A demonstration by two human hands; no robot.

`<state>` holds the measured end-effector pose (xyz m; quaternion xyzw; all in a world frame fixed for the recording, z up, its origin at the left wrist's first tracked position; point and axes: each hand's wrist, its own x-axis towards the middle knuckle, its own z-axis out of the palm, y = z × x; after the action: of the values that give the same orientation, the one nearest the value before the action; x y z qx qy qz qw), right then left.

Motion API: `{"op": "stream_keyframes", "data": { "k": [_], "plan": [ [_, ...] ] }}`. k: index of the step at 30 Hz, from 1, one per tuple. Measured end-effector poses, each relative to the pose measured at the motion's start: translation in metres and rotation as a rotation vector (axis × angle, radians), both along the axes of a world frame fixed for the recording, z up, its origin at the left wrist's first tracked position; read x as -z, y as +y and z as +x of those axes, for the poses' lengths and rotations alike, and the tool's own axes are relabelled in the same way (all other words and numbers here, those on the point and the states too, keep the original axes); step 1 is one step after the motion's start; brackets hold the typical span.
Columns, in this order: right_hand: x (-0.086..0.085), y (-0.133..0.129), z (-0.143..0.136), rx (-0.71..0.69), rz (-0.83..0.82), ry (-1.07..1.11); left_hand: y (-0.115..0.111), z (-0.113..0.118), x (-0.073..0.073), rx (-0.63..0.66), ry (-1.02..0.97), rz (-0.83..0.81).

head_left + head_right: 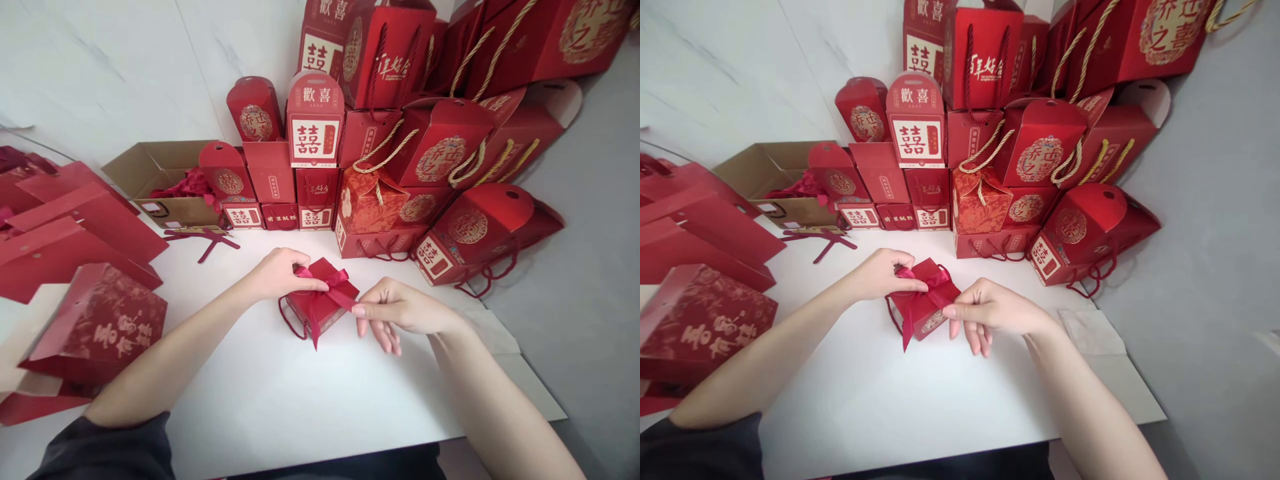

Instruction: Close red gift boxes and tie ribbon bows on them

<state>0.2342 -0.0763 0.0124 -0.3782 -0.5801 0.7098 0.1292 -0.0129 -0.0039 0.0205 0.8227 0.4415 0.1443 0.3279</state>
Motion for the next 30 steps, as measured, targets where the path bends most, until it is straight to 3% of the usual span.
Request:
{"op": "stream_keyframes", "data": {
  "k": [4,7,9,13,15,18,19,24,30],
  "plan": [
    [0.014,-0.003,-0.019,-0.216,-0.142,-0.046,-0.003,0.001,-0.002,-0.007,0.007,-0.020],
    [0.022,-0.004,-0.029,-0.227,-0.116,-0.108,-0.010,0.004,-0.007,-0.030,0.076,0.062],
    [0.018,-0.004,-0.023,-0.260,-0.011,-0.139,-0.015,0.005,-0.012,-0.021,0.145,0.164],
    [-0.004,-0.001,0.015,-0.365,0.186,-0.202,-0.023,0.007,-0.017,0.059,0.237,0.303],
    [-0.012,0.003,0.030,-0.182,0.297,-0.146,-0.024,0.007,-0.018,0.077,0.251,0.312],
    [-0.011,0.009,0.028,0.308,0.694,-0.017,-0.024,0.009,-0.019,0.087,0.247,0.295],
    [-0.008,0.010,0.021,0.362,0.777,0.000,-0.024,0.009,-0.019,0.090,0.240,0.288],
    [0.009,0.013,-0.010,0.243,0.757,-0.002,-0.024,0.010,-0.018,0.125,0.215,0.294],
    [0.017,0.018,-0.009,0.237,0.608,0.109,-0.025,0.009,-0.016,0.151,0.283,0.427]
  ]
}}
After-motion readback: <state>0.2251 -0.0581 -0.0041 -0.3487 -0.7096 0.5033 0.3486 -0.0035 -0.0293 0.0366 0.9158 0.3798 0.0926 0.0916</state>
